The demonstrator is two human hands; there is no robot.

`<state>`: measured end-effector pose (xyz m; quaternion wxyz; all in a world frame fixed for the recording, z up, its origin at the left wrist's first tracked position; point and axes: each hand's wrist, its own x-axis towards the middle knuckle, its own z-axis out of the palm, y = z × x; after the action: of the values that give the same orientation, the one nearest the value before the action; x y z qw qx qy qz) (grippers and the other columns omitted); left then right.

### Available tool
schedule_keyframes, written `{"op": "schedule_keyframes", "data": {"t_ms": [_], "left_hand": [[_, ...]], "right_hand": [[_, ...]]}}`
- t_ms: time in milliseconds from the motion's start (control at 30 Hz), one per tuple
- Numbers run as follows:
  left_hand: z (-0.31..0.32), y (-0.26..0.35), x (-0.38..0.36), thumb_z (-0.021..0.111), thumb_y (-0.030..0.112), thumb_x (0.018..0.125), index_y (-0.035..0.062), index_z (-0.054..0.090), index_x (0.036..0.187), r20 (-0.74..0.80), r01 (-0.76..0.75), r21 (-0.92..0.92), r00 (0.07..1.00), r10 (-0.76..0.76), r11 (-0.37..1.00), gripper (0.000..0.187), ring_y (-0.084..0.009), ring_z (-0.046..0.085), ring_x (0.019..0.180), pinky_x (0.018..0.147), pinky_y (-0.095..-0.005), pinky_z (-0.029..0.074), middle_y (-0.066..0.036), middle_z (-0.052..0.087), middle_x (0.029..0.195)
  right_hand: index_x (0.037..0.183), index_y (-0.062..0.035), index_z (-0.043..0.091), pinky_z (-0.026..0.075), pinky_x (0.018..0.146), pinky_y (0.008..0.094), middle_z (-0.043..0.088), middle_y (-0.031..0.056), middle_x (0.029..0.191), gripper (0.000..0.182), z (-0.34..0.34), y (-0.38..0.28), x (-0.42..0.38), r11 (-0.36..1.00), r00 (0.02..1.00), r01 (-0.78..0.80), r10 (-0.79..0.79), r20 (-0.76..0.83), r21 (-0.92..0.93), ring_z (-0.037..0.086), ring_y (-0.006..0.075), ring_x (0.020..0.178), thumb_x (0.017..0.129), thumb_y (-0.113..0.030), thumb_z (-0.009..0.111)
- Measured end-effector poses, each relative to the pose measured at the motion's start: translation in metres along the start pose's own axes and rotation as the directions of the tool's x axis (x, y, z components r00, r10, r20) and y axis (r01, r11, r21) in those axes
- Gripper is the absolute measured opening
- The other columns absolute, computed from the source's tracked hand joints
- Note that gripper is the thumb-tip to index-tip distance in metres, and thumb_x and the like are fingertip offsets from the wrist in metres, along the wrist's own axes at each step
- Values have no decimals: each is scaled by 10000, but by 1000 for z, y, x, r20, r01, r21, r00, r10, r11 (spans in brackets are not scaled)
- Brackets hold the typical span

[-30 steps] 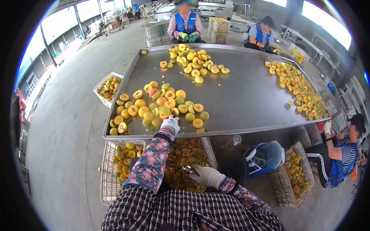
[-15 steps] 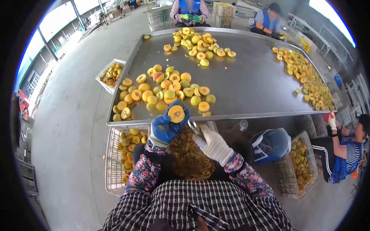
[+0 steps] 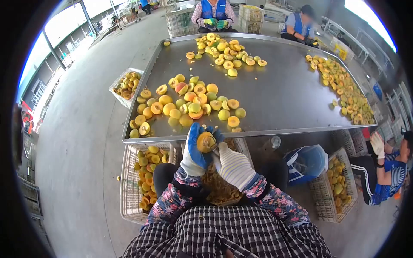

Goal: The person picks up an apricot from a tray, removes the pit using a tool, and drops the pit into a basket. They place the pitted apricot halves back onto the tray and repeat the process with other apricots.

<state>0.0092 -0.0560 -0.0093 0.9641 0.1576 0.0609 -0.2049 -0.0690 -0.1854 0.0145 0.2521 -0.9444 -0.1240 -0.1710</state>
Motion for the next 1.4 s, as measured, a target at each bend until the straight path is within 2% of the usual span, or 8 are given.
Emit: {"op": "schedule_keyframes", "data": {"t_ms": [433, 567, 767, 800, 867, 1000, 1167, 1400], "left_hand": [[6, 5, -9, 543, 342, 1014, 58, 563, 1119, -55, 80, 85, 996, -76, 993, 304, -299, 632, 932, 950, -487, 519, -105, 611, 985], [-14, 4, -3, 534, 342, 1019, 57, 548, 1125, 141, 2, 161, 990, -25, 987, 304, -311, 630, 969, 960, -496, 516, -124, 610, 988], [-4, 0, -8, 520, 323, 1024, 32, 514, 1198, -19, 28, -42, 999, -29, 999, 340, -314, 616, 1041, 990, -484, 503, -136, 597, 1095], [-4, 2, -9, 538, 276, 1014, 25, 508, 1216, 158, -156, 341, 982, 107, 927, 323, -308, 615, 1054, 989, -467, 506, -135, 598, 1113], [-3, 7, -11, 572, 181, 995, 12, 496, 1250, 567, -572, 751, 815, 122, 331, 316, -295, 614, 1081, 986, -434, 513, -133, 598, 1150], [-24, 8, -3, 584, -47, 924, -5, 467, 1287, 446, -341, 670, 895, 10, 659, 384, -247, 610, 1112, 979, -363, 519, -129, 596, 1197], [-6, 2, -5, 546, 280, 1013, 38, 558, 1161, 13, 97, 109, 995, -99, 989, 284, -289, 640, 951, 902, -418, 543, -106, 631, 1010], [4, -2, -6, 484, 342, 1041, 54, 590, 1007, 67, -87, 135, 995, 78, 987, 309, -280, 622, 985, 973, -450, 506, -95, 627, 1005]], "right_hand": [[1087, -28, 495, 514, 650, 499, 661, 196, 827, 263, -15, 9, 3, 997, 971, 46, -29, 237, -65, 656, 401, 731, 896, -191, 574], [1094, -18, 490, 518, 635, 486, 665, 195, 826, 296, -12, 5, 0, 1000, 958, -18, 19, 287, -7, 659, 396, 730, 899, -217, 589], [1125, -12, 481, 520, 598, 472, 668, 182, 823, 330, -20, 17, 9, 993, 965, 116, -104, 242, -36, 660, 383, 709, 911, -238, 590], [1150, -23, 489, 523, 596, 467, 668, 181, 827, 351, -21, 21, 9, 992, 965, 115, -100, 243, -48, 656, 387, 704, 898, -236, 611], [1200, -46, 505, 530, 593, 457, 669, 180, 837, 405, -22, 29, 12, 989, 963, 122, -99, 250, -78, 648, 395, 693, 872, -231, 654], [1204, -51, 496, 524, 598, 478, 665, 195, 830, 398, -12, 21, 4, 997, 971, 53, -37, 235, -62, 649, 407, 701, 886, -241, 644], [1153, 21, 463, 515, 633, 491, 662, 207, 765, 375, -12, 11, 0, 996, 944, -40, 12, 329, 79, 657, 403, 717, 915, -235, 597], [1158, -25, 468, 504, 572, 482, 659, 181, 840, 358, -15, 26, 13, 991, 978, 127, -131, 161, 37, 650, 383, 675, 912, -250, 597]]}}
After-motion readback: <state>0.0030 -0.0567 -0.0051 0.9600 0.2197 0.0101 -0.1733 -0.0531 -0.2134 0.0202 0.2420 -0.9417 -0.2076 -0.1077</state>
